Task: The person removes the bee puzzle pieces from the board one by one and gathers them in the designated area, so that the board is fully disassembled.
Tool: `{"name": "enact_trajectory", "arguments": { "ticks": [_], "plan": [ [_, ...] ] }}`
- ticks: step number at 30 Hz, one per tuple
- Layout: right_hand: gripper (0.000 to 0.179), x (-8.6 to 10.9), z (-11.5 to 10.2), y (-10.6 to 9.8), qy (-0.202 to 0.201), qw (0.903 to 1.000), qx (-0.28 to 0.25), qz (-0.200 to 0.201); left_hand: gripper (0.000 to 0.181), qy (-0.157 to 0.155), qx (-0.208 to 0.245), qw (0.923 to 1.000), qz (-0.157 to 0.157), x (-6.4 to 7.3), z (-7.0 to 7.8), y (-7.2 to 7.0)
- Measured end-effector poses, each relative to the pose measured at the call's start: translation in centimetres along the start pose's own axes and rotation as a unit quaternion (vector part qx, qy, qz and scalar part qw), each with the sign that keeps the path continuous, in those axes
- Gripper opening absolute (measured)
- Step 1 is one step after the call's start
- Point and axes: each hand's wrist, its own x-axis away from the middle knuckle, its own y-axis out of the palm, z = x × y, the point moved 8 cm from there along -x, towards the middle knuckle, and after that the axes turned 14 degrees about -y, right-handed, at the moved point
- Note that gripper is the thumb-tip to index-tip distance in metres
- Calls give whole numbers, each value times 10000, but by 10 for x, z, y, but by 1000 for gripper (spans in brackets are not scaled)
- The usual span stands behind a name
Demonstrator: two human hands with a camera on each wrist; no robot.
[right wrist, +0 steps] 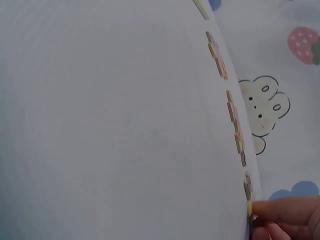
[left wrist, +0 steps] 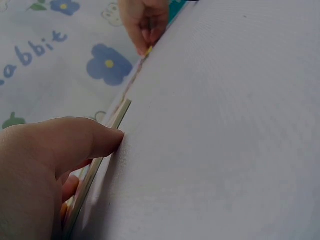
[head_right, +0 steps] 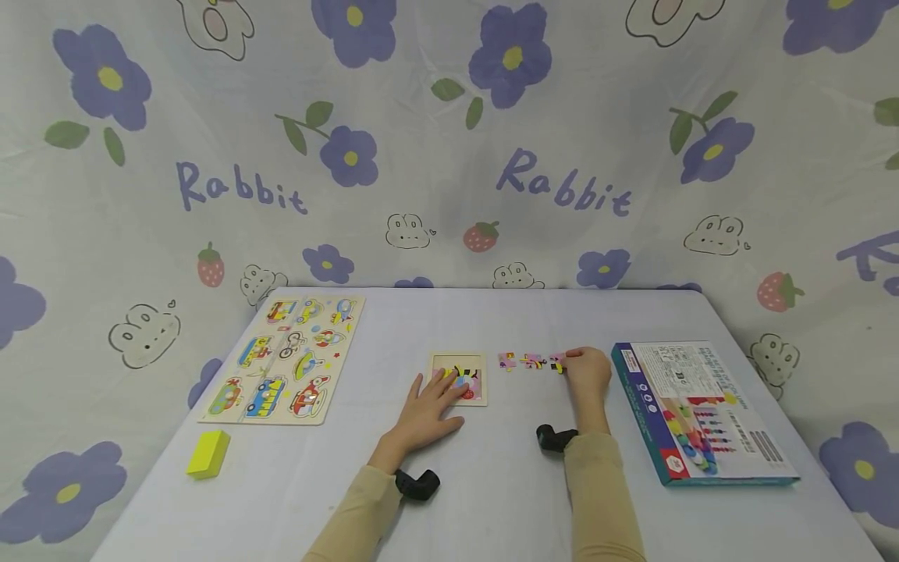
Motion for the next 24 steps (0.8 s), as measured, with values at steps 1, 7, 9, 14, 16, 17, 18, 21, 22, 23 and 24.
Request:
{"name": "enact_trajectory", "arguments": {
  "ticks": [1,7,9,14,16,17,18,21,22,23,24],
  "plan": [
    [23,0,0,0,-41,10000,78,9,58,1,3,10000,-2,0,0,0],
    [26,1,1,1,-36,10000,-49,74,58,21,26,10000,-9,1,1,-1],
    [28,1,1,2,32,9993,-347,110,58,30,35,10000,-1,1,1,-1],
    [37,1,-6,15,441,9788,-1997,-134,58,42,55,10000,39,1,1,-2],
    [42,3,-12,23,688,9573,-2788,-340,58,40,55,10000,51,0,1,-2],
    [44,4,-15,28,808,9443,-3158,-447,58,43,47,10000,61,0,1,-2],
    [46,5,-19,32,872,9335,-3435,-546,58,45,43,10000,61,0,1,-2],
    [46,8,-29,43,921,9121,-3928,-735,58,67,14,9999,103,0,1,-2],
    [46,9,-32,47,895,9080,-4018,-778,58,67,-11,9999,116,0,1,-3],
    [46,10,-35,50,861,9073,-4036,-805,58,71,-34,9999,139,1,1,-3],
    [44,10,-39,53,817,9088,-4007,-831,58,60,-49,9999,138,1,1,-3]
  ]
}}
